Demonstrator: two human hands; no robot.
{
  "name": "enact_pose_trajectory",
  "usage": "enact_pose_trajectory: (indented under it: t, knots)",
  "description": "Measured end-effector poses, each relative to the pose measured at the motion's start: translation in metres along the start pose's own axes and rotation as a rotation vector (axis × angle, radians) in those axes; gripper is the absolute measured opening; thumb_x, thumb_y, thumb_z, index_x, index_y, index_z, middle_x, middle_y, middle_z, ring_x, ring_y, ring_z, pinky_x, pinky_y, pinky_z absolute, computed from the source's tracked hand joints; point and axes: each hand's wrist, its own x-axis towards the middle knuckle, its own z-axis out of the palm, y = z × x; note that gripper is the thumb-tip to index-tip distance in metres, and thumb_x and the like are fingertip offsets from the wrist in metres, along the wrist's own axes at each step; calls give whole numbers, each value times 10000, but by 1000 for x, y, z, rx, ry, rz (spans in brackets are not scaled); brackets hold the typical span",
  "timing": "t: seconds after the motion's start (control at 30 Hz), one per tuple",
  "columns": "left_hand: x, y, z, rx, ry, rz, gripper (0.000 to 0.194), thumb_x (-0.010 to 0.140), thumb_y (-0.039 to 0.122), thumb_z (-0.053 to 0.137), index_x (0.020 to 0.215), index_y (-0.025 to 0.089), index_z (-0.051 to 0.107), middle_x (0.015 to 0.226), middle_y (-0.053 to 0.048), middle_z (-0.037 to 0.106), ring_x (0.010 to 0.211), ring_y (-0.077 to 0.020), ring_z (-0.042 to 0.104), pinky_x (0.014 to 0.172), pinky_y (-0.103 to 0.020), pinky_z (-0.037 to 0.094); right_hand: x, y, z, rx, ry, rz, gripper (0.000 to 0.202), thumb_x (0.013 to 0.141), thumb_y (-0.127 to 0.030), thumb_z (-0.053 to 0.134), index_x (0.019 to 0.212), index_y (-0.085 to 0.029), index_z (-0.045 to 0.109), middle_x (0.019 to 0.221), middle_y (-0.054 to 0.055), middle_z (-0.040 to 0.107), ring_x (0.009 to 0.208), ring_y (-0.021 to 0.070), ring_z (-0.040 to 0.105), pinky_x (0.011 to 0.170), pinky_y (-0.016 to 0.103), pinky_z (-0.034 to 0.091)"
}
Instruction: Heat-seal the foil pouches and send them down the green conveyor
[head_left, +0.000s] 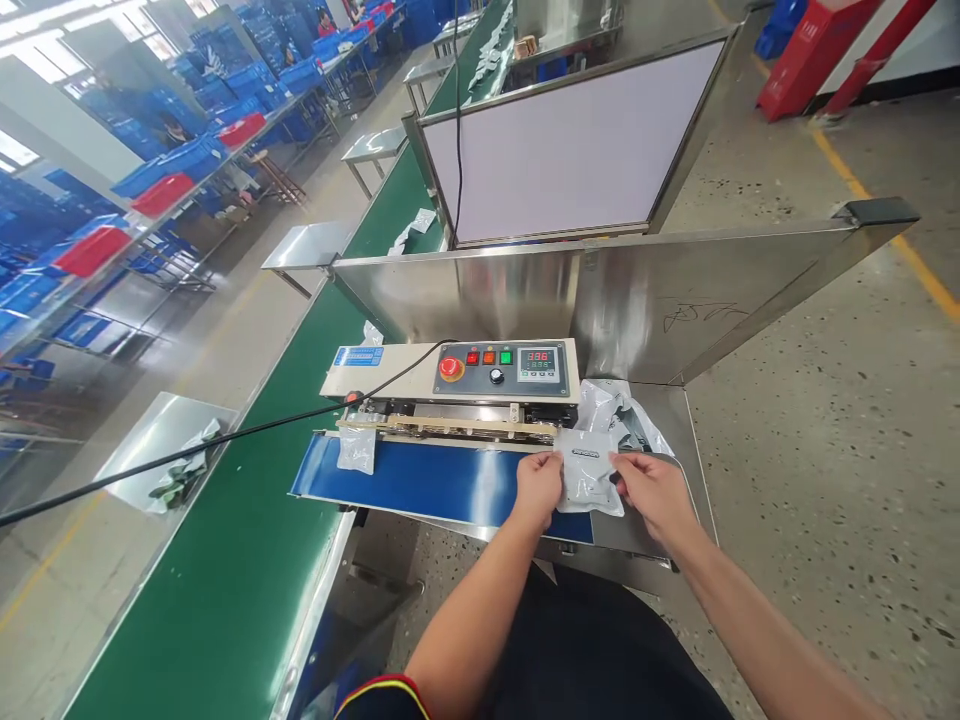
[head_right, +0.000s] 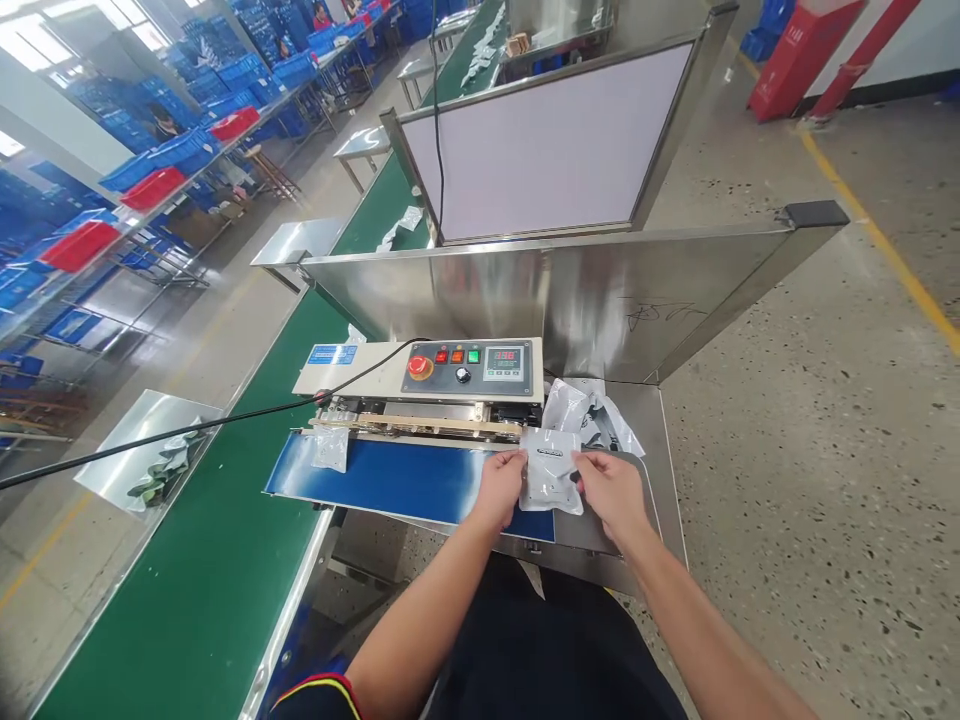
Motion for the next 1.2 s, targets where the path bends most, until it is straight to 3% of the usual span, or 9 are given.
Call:
enact_pose_trajectory:
  t: [0.13, 0.27, 0.37, 0.47, 0.57, 0.67, 0.77, 1.0, 1.2]
  knots:
    - [8, 10, -29, -114, 61, 24, 516, 672, 631, 930, 731, 140, 784, 701, -68, 727, 690, -195, 645, 679, -294, 510, 28, -14, 6, -106, -107, -8, 505, 849, -694, 752, 816, -193, 808, 638, 75, 702, 484, 183, 544, 459, 303, 407]
    - [-3, 17, -70, -47, 265, 174, 539, 786, 638, 911, 950, 127, 856, 901, -115, 824, 887, -251, 758, 828, -343, 597, 79, -39, -18, -534, -55, -293, 341, 940, -539, 687, 897, -237, 838, 835, 78, 792, 665, 222, 670, 606, 324, 478]
    - [-25, 19, -97, 37, 473, 358, 546, 887, 617, 882, 1164, 148, 849, 1192, -172, 844, 1108, -288, 788, 974, -389, 624, 119, -52, -33, -760, -220, -503, 165, 864, -331, 737, 953, -268, 861, 1043, 62, 831, 856, 241, 718, 715, 323, 478]
    - [-54, 16, -114, 119, 513, 454, 557, 969, 674, 791, 1192, 164, 832, 1222, -178, 833, 1072, -283, 804, 950, -406, 658, 152, -58, -48, -1026, -424, -644, 342, 907, -220, 653, 1161, -294, 871, 1207, 50, 828, 963, 238, 732, 751, 314, 466]
    - [-80, 6, -121, 169, 528, 488, 556, 987, 695, 767, 1158, 170, 835, 1153, -163, 839, 969, -264, 815, 875, -386, 682, 178, -54, -70, -1127, -332, -556, 278, 965, -250, 645, 1157, -231, 847, 1289, 103, 809, 1021, 271, 738, 777, 330, 476]
    - [-93, -5, -116, 177, 556, 471, 568, 971, 710, 779, 1117, 165, 846, 1105, -163, 846, 856, -244, 809, 792, -366, 689, 192, -34, -87, -1121, -220, -415, 313, 1002, -460, 698, 1054, -176, 817, 1139, 162, 821, 917, 303, 745, 738, 362, 485]
    - [-93, -12, -99, 173, 528, 452, 569, 965, 714, 782, 1088, 164, 856, 1082, -162, 849, 816, -237, 803, 767, -362, 689, 190, -2, -89, -1046, -143, -302, 464, 916, -654, 767, 1030, -207, 817, 1004, 132, 820, 875, 327, 750, 700, 365, 485]
    - [-65, -8, -37, 174, 239, 472, 537, 991, 697, 767, 1054, 173, 870, 1059, -147, 835, 873, -228, 788, 829, -355, 673, 180, 43, -111, -826, 70, -125, 428, 1061, -481, 498, 1141, -194, 805, 1046, 183, 821, 1004, 368, 765, 810, 413, 529]
    - [-49, 0, 5, 149, 58, 366, 569, 945, 703, 813, 1081, 153, 865, 1012, -138, 829, 833, -210, 769, 793, -337, 648, 186, 52, -123, -565, 130, 34, 462, 994, -522, 672, 1225, -141, 791, 903, 160, 800, 877, 336, 773, 783, 406, 594]
